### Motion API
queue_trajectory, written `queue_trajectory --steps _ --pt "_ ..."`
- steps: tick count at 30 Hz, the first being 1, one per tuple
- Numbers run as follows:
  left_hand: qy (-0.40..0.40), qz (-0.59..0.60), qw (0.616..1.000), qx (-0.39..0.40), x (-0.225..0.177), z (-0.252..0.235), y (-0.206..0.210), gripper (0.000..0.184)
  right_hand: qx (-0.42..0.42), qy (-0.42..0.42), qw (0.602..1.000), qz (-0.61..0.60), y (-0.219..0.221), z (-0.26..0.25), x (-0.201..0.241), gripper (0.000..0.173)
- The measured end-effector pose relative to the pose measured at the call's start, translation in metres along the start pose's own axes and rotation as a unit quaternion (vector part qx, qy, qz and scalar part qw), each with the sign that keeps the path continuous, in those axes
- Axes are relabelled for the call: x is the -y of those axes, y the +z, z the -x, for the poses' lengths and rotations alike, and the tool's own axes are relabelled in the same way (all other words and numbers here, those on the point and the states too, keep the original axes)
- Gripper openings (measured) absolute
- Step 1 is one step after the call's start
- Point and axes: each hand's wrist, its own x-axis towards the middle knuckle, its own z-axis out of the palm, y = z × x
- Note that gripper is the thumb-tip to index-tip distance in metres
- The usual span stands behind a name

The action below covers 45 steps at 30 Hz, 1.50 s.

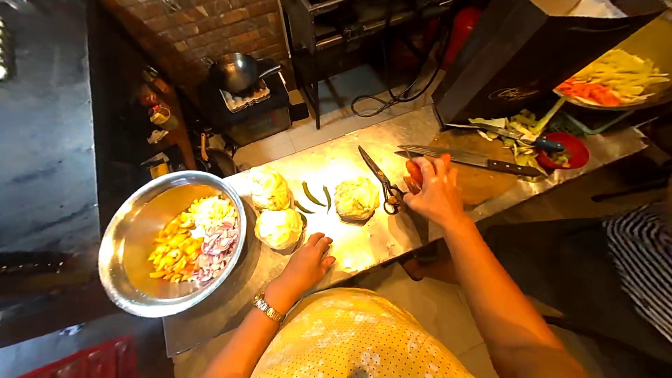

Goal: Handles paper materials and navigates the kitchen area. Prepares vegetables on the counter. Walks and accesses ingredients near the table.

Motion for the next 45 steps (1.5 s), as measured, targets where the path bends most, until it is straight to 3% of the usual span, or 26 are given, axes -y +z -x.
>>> queue_trajectory --steps 2,6,11,16,20,27,29,32,36,41,45 --pt "-0.005 -0.003 1.0 0.003 -0.001 -0.002 0.001 0.046 0.004 -0.042 0.999 0.027 0.013 -0.033 -0.011 0.082" --pt "0.0 -0.008 1.0 0.01 -0.004 -0.004 0.002 0.045 0.142 -0.048 0.987 0.05 0.027 -0.064 -0.014 0.076" --pt "0.004 -0.002 1.0 -0.012 0.004 0.0 0.004 0.042 0.094 -0.023 0.995 0.013 0.012 -0.023 0.014 0.063" --pt "-0.005 0.005 1.0 -0.01 0.006 -0.004 0.001 0.042 0.212 0.006 0.977 0.01 0.046 0.012 0.007 0.053" --pt "0.01 -0.012 1.0 -0.016 0.003 -0.011 0.003 0.042 0.087 -0.013 0.994 -0.059 0.062 0.03 -0.004 0.017" --pt "0.053 -0.017 0.998 -0.031 -0.003 -0.019 0.01 0.039 -0.107 0.092 0.974 -0.176 0.024 0.044 -0.034 0.017" --pt "0.054 -0.02 0.998 -0.031 -0.004 -0.02 0.011 0.039 -0.105 0.143 0.97 -0.167 0.018 0.043 -0.046 0.015" --pt "0.056 -0.024 0.998 -0.031 -0.006 -0.022 0.013 0.039 -0.076 0.151 0.979 -0.116 0.02 0.039 -0.057 0.009" --pt "0.063 -0.037 0.997 -0.033 -0.009 -0.027 0.02 0.038 -0.011 0.161 0.982 -0.097 0.029 0.033 -0.051 0.02" --pt "0.079 -0.037 0.994 -0.064 -0.011 -0.028 0.03 0.035 -0.001 0.129 0.984 -0.121 0.036 0.027 -0.047 0.036" --pt "0.087 -0.022 0.991 -0.103 -0.011 -0.028 0.037 0.032 -0.015 0.098 0.986 -0.135 0.034 0.028 -0.054 0.034"
